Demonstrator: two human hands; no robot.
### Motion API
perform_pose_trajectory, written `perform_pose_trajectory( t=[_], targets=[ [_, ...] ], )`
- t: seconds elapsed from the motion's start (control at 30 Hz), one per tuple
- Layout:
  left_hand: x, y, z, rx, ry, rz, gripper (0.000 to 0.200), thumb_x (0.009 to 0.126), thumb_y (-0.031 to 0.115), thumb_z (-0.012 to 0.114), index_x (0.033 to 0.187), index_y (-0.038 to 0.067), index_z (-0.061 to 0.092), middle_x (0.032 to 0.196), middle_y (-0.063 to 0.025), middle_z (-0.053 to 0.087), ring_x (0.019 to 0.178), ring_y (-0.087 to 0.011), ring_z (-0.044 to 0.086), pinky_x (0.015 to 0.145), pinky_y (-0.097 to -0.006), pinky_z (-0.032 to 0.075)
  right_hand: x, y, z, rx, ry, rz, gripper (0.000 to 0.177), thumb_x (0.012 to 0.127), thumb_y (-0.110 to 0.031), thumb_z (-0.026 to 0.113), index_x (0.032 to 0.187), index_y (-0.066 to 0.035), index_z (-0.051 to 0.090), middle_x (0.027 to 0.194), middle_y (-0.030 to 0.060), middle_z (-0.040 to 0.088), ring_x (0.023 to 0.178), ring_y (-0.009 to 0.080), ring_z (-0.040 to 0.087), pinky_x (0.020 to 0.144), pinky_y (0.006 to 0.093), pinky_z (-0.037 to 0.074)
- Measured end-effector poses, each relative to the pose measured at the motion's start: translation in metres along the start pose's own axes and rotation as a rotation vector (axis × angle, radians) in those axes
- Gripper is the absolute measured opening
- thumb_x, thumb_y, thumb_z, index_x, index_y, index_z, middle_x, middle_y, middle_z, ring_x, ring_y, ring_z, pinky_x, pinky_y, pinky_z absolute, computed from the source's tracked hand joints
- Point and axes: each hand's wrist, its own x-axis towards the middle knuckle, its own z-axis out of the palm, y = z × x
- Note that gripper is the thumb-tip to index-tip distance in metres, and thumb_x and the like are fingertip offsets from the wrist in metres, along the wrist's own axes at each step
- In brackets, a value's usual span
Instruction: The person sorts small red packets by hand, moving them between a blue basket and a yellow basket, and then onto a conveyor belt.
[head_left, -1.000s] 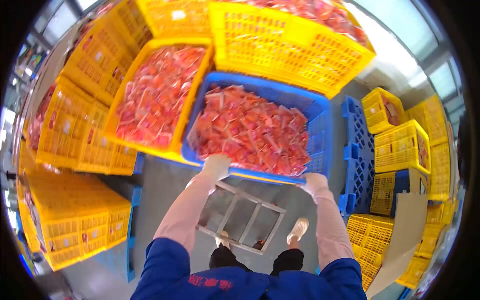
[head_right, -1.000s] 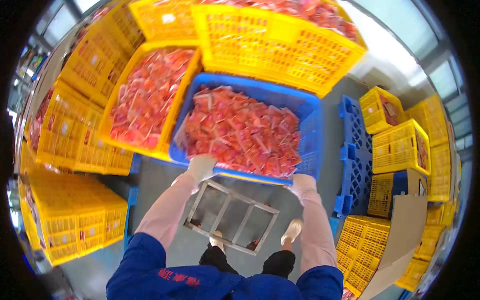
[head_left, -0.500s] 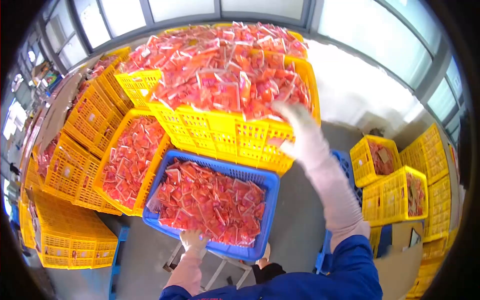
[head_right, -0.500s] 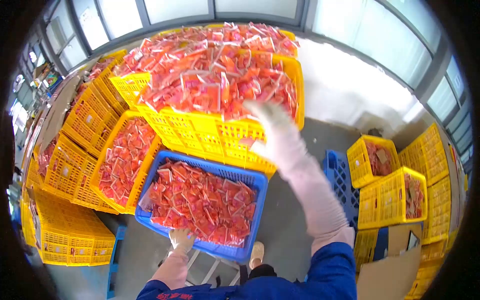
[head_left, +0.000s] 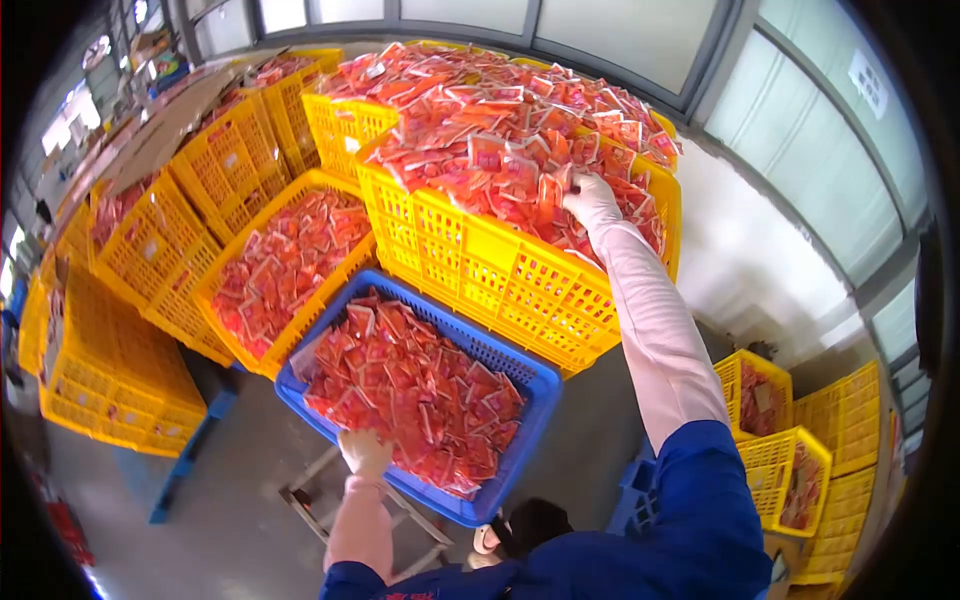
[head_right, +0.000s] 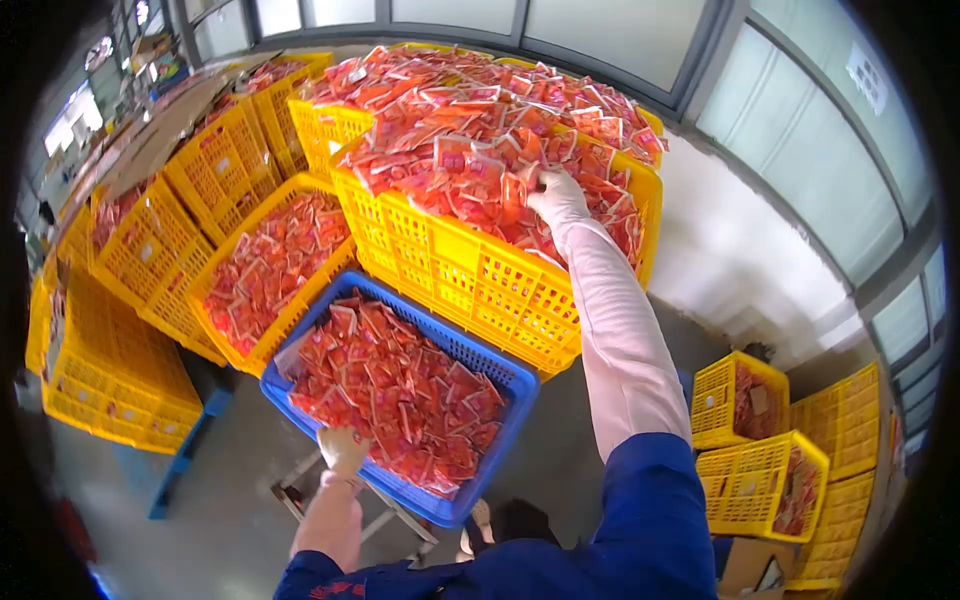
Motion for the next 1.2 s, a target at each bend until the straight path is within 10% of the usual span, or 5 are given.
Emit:
perform_pose_trajectory(
  t=[0.37,0.47,0.57,0.83,1.2],
  targets=[
    [0.001,-0.001,0.013,-0.241,0.304,-0.058,0.025,0.069,0.036,0.071,0.078,0.012,0.071,0.085,-0.0076,0.070,0.095,-0.0258,0.063,0.105,-0.0429,0.035,-0.036,-0.136,-0.066,0.723,0.069,-0.169,0.025,0.081,0.001,0.068,0.105,-0.006,0.070,0.094,0.0056,0.068,0.081,0.0106,0.061,0.068,0.0249,0.050],
    [0.002,-0.004,0.019,-0.176,0.313,-0.058,0.023,0.069,0.034,0.072,0.077,0.012,0.071,0.084,-0.0080,0.070,0.094,-0.0263,0.063,0.107,-0.0449,0.034,-0.068,-0.170,-0.075,0.786,-0.716,0.050,0.027,0.079,0.003,0.069,0.103,-0.010,0.069,0.091,0.0064,0.066,0.088,0.0196,0.065,0.083,0.0299,0.052],
    [0.002,-0.003,0.017,-0.182,0.273,-0.072,0.023,0.068,0.033,0.073,0.077,0.012,0.071,0.084,-0.0083,0.070,0.094,-0.0268,0.063,0.108,-0.0452,0.034,-0.066,-0.193,-0.053,0.248,-0.779,-0.873,0.026,0.081,-0.011,0.075,0.106,-0.008,0.067,0.103,0.0138,0.067,0.101,0.0328,0.065,0.092,0.0398,0.051],
    [0.004,-0.009,0.021,-0.296,0.294,-0.067,0.017,0.066,0.027,0.074,0.072,0.013,0.068,0.080,-0.0075,0.068,0.091,-0.0262,0.062,0.107,-0.0451,0.035,0.131,-0.170,0.015,-0.991,-0.701,-0.405,0.128,0.063,-0.024,0.087,0.158,-0.033,0.000,0.163,0.0220,-0.007,0.149,0.0445,0.002,0.117,0.0573,0.024],
    [0.003,-0.008,0.025,-0.294,0.299,-0.055,0.016,0.065,0.025,0.073,0.072,0.012,0.068,0.079,-0.0087,0.067,0.089,-0.0280,0.062,0.106,-0.0459,0.037,0.138,-0.106,0.061,-0.188,-0.229,-0.450,0.041,0.071,-0.018,0.075,0.109,-0.008,0.063,0.096,0.0183,0.069,0.091,0.0382,0.066,0.081,0.0449,0.052]
  ],
)
